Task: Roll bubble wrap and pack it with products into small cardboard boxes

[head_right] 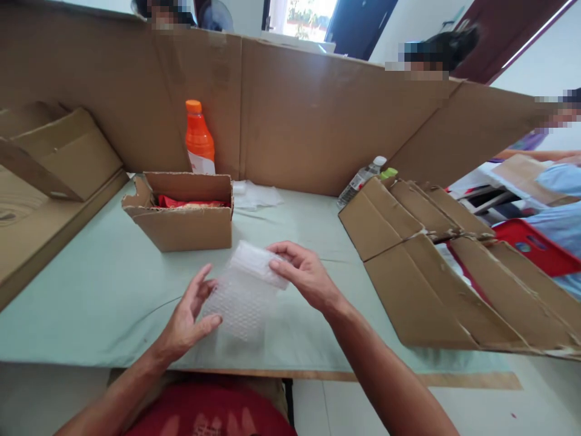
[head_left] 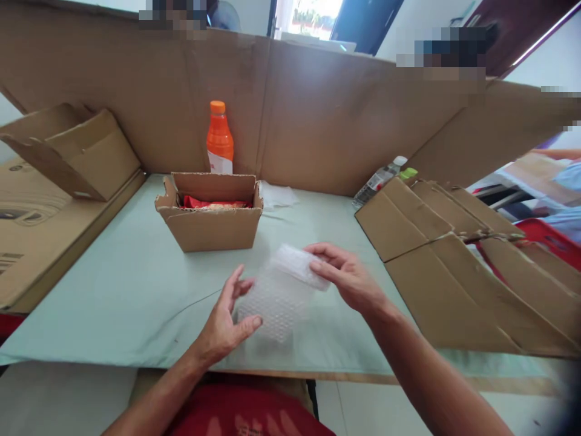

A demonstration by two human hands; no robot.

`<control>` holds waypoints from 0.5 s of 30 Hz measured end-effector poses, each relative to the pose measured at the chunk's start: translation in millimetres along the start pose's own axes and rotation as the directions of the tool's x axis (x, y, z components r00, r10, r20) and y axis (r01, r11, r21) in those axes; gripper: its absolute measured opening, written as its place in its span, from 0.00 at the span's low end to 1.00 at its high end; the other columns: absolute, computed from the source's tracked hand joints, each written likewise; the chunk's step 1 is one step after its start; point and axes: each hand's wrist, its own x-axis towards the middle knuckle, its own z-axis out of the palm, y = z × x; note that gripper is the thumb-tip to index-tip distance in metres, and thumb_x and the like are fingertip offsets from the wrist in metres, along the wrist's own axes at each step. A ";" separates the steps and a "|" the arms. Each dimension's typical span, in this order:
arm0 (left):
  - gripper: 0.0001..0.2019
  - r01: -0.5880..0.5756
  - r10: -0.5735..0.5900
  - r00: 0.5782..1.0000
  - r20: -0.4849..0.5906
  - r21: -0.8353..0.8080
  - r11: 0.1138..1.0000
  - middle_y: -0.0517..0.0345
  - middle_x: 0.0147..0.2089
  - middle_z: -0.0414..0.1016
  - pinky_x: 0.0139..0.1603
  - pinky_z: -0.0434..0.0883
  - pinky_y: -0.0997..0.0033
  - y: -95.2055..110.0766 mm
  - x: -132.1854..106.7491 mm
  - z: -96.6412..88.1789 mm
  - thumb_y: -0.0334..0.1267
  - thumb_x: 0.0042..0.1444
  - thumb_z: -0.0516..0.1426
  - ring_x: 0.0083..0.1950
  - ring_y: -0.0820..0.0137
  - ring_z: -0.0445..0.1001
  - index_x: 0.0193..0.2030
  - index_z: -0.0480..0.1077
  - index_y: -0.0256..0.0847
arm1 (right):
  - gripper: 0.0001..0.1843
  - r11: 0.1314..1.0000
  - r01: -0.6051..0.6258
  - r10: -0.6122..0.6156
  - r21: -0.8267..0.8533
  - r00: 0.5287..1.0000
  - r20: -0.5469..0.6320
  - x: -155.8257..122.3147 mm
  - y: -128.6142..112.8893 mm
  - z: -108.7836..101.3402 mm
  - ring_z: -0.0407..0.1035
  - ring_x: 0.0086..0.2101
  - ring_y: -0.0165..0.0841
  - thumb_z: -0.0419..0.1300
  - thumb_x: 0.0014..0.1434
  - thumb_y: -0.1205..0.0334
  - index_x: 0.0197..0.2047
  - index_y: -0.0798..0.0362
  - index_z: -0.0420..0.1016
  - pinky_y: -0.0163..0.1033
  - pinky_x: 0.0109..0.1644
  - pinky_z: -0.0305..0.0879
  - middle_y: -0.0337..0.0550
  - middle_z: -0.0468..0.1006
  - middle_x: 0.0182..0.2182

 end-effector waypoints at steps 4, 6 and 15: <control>0.47 0.333 -0.344 0.938 -0.032 -0.188 0.924 0.56 0.37 0.76 0.41 0.71 0.69 -6.2 -10.8 17.2 0.45 0.55 0.61 0.35 0.69 0.73 0.75 0.43 0.32 | 0.22 0.996 -0.083 0.079 -0.021 0.985 -0.152 11.4 51.2 7.8 0.74 0.37 0.35 0.67 0.55 0.45 0.45 0.53 0.77 0.40 0.41 0.70 0.45 0.81 0.38; 0.47 0.392 -0.412 0.907 -0.082 -0.188 0.900 0.63 0.31 0.72 0.36 0.68 0.72 -9.3 -17.6 19.3 0.43 0.52 0.62 0.30 0.73 0.68 0.75 0.46 0.31 | 0.19 0.993 -0.056 0.028 -0.104 0.967 -0.255 3.5 68.7 7.8 0.74 0.43 0.37 0.65 0.57 0.47 0.45 0.52 0.78 0.43 0.49 0.69 0.46 0.81 0.43; 0.23 0.474 -0.474 0.880 -0.020 -0.014 0.880 0.63 0.26 0.65 0.31 0.61 0.73 -27.6 -37.9 11.6 0.48 0.51 0.59 0.28 0.73 0.61 0.49 0.74 0.32 | 0.13 0.953 0.088 0.055 -0.291 0.890 0.452 -35.5 86.9 48.9 0.76 0.39 0.35 0.61 0.62 0.59 0.48 0.50 0.81 0.39 0.42 0.72 0.43 0.84 0.41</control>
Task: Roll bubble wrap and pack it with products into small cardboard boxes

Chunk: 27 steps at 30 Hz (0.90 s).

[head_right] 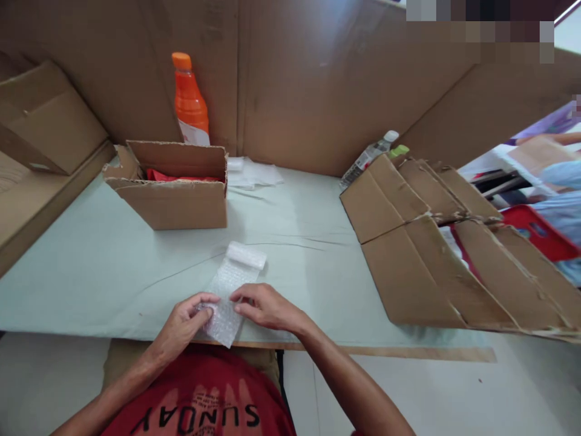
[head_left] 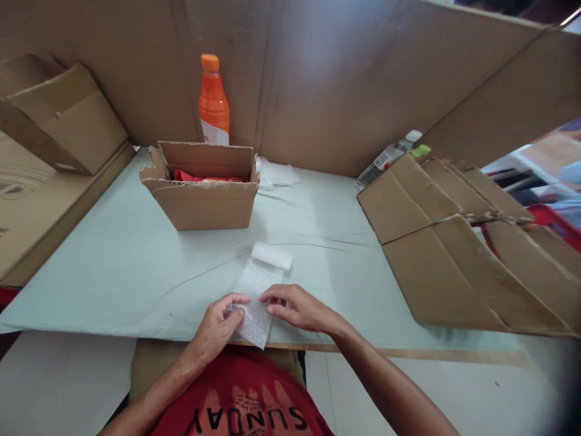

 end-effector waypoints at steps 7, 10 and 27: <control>0.22 0.064 -0.063 0.996 0.056 -0.004 0.998 0.65 0.25 0.62 0.31 0.57 0.72 -3.3 -18.3 8.5 0.49 0.49 0.58 0.28 0.73 0.58 0.44 0.73 0.34 | 0.19 0.993 0.028 -0.096 -0.111 0.728 -0.679 51.6 27.5 -51.3 0.68 0.60 0.43 0.59 0.61 0.61 0.55 0.46 0.78 0.53 0.62 0.67 0.48 0.75 0.61; 0.24 0.079 -0.078 0.994 0.076 -0.017 0.997 0.65 0.26 0.61 0.32 0.56 0.72 -5.1 -24.3 9.4 0.50 0.50 0.58 0.28 0.73 0.57 0.47 0.73 0.33 | 0.17 0.969 0.075 -0.226 -0.234 0.650 -0.726 34.3 27.6 -53.7 0.65 0.63 0.42 0.59 0.64 0.58 0.55 0.45 0.79 0.53 0.65 0.65 0.47 0.72 0.64; 0.14 0.115 -0.123 0.946 0.301 0.043 0.992 0.66 0.23 0.60 0.30 0.53 0.71 6.1 -35.0 -0.1 0.42 0.49 0.56 0.26 0.74 0.55 0.38 0.74 0.37 | 0.19 0.876 -0.219 -0.141 -0.429 0.735 -0.663 35.1 88.6 -50.8 0.66 0.62 0.45 0.55 0.67 0.56 0.57 0.49 0.77 0.57 0.66 0.60 0.51 0.76 0.60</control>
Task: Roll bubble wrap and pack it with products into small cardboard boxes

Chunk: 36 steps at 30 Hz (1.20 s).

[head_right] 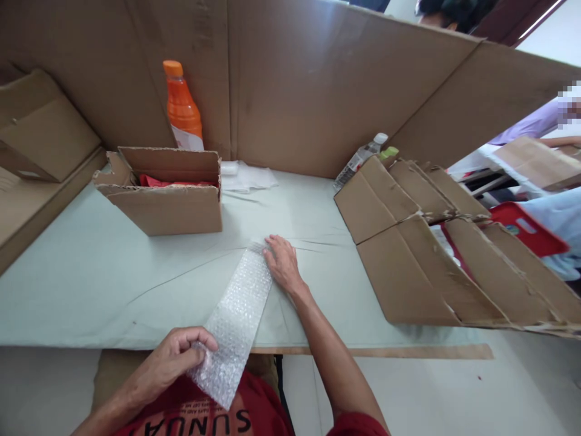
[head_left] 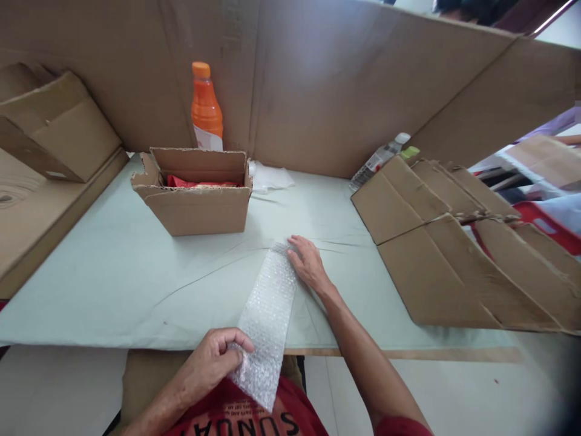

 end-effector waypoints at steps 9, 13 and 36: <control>0.13 0.023 -0.030 0.997 0.076 0.098 0.995 0.64 0.25 0.63 0.31 0.53 0.71 -7.4 -1.3 6.3 0.39 0.50 0.53 0.28 0.73 0.57 0.39 0.75 0.36 | 0.14 0.997 -0.006 0.014 -0.082 0.995 0.100 4.9 -5.8 3.4 0.66 0.60 0.48 0.59 0.63 0.60 0.51 0.50 0.78 0.55 0.62 0.60 0.53 0.75 0.60; 0.14 0.022 -0.036 0.994 0.102 0.135 0.991 0.64 0.25 0.62 0.30 0.52 0.70 -2.4 -3.8 10.2 0.39 0.49 0.53 0.28 0.73 0.56 0.38 0.75 0.36 | 0.10 0.992 0.027 -0.008 -0.125 0.989 0.151 3.3 -16.7 -1.4 0.68 0.57 0.48 0.60 0.60 0.64 0.46 0.50 0.76 0.53 0.58 0.62 0.52 0.76 0.57; 0.20 0.013 -0.015 1.000 0.000 -0.495 0.869 0.40 0.45 0.81 0.28 0.71 0.72 54.4 62.0 -3.0 0.45 0.54 0.64 0.37 0.64 0.79 0.49 0.73 0.33 | 0.12 0.902 -0.119 0.168 0.414 0.982 -0.083 -67.5 -58.2 -41.6 0.76 0.45 0.37 0.58 0.65 0.59 0.51 0.48 0.76 0.45 0.50 0.72 0.46 0.81 0.48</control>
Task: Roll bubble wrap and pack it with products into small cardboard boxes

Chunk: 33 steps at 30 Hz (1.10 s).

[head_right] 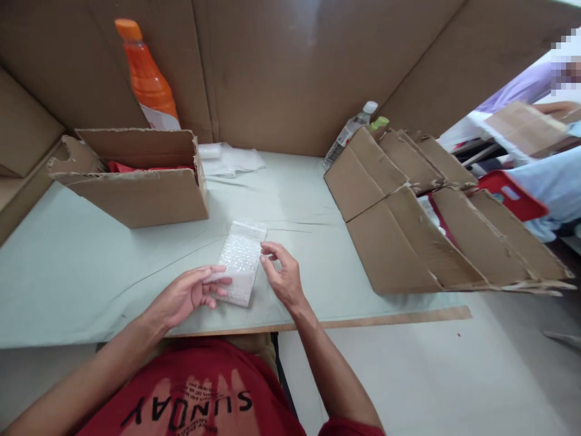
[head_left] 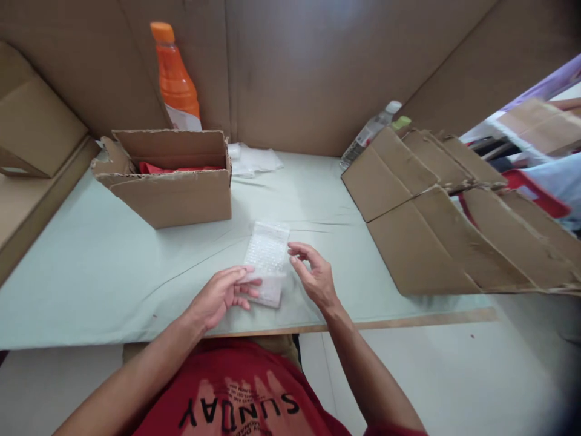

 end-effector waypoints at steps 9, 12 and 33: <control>0.22 0.063 -0.064 0.998 0.001 0.070 0.996 0.47 0.45 0.80 0.26 0.72 0.72 5.5 26.2 7.0 0.45 0.60 0.59 0.33 0.66 0.80 0.57 0.58 0.42 | 0.20 0.920 0.333 -0.291 -0.208 0.934 0.206 -64.8 -8.3 20.6 0.72 0.53 0.46 0.62 0.62 0.64 0.57 0.47 0.72 0.54 0.55 0.68 0.50 0.78 0.54; 0.35 -0.052 0.073 0.995 -0.074 0.246 0.968 0.49 0.44 0.79 0.28 0.72 0.70 1.4 16.3 4.3 0.46 0.60 0.58 0.29 0.69 0.76 0.69 0.48 0.41 | 0.24 0.890 0.347 -0.249 -0.296 0.913 0.322 -66.8 -3.7 30.6 0.70 0.55 0.49 0.63 0.61 0.63 0.60 0.49 0.71 0.56 0.55 0.67 0.53 0.76 0.57; 0.16 -0.294 0.673 0.675 0.302 0.947 -0.130 0.52 0.37 0.79 0.41 0.75 0.63 -42.5 4.7 -24.7 0.33 0.63 0.54 0.36 0.64 0.76 0.56 0.73 0.35 | 0.15 0.827 0.422 -0.378 -0.372 0.907 0.189 -77.1 -8.6 25.2 0.71 0.53 0.43 0.60 0.65 0.68 0.54 0.50 0.73 0.50 0.53 0.67 0.50 0.79 0.53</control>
